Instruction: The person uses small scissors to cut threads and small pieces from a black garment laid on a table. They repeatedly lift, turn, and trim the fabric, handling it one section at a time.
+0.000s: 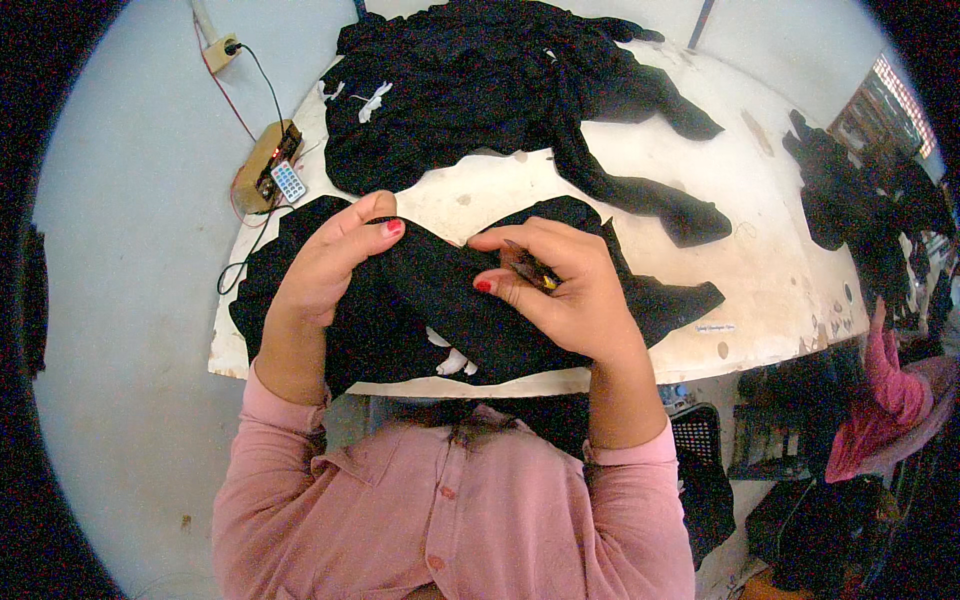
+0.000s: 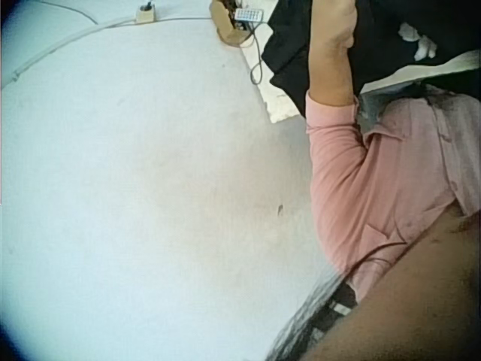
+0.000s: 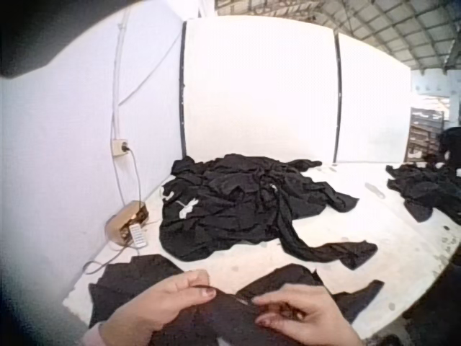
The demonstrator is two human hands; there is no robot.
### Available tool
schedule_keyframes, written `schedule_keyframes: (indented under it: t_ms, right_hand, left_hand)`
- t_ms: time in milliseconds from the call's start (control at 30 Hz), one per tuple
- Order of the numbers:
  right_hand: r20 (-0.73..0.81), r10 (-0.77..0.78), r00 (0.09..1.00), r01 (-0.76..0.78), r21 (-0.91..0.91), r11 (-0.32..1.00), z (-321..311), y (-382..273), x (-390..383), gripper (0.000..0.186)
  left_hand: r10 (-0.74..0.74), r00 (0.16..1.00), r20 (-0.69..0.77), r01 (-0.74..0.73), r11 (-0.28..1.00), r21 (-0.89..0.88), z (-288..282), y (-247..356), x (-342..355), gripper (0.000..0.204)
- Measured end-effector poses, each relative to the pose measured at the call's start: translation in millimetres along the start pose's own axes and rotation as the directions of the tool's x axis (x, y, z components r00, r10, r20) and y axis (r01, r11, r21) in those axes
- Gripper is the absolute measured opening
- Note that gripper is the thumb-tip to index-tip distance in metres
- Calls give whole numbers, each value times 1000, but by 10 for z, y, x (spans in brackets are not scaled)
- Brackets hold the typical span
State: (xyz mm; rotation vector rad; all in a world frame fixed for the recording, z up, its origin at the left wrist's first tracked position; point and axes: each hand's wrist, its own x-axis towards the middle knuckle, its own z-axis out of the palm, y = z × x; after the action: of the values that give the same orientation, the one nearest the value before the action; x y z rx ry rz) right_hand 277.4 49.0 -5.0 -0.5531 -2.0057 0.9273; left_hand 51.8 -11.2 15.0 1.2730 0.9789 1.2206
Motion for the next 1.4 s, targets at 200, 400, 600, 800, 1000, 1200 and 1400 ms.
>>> schedule_keyframes:
  t_ms: [200,400,600,800,1000,1200,1400]
  right_hand:
    - [168,71,983,-44,-159,986,-256,207,-103,17]
    - [106,303,947,-289,-134,948,-599,329,-152,16]
    - [-577,-202,791,-214,-571,793,-846,42,254,25]
    - [-246,267,932,-278,-10,961,-1074,-13,287,19]
    - [-87,299,950,-271,240,932,-978,117,152,17]
    - [-362,-52,931,-176,-569,803,-864,292,107,19]
    - [-297,-383,875,-28,-821,570,-638,429,-249,26]
  left_hand:
    - [201,918,-343,-219,975,-16,-471,-111,74,15]
    - [357,874,-328,-342,934,105,-657,76,-29,21]
    - [656,671,-346,-456,733,505,-697,394,-82,21]
    - [525,701,-483,-469,849,242,-895,337,-123,19]
    - [465,688,-557,-394,884,252,-1096,-28,-138,15]
    - [568,801,-189,-259,614,746,-1142,-134,-440,17]
    - [790,590,-167,2,206,979,-1302,-242,-675,20]
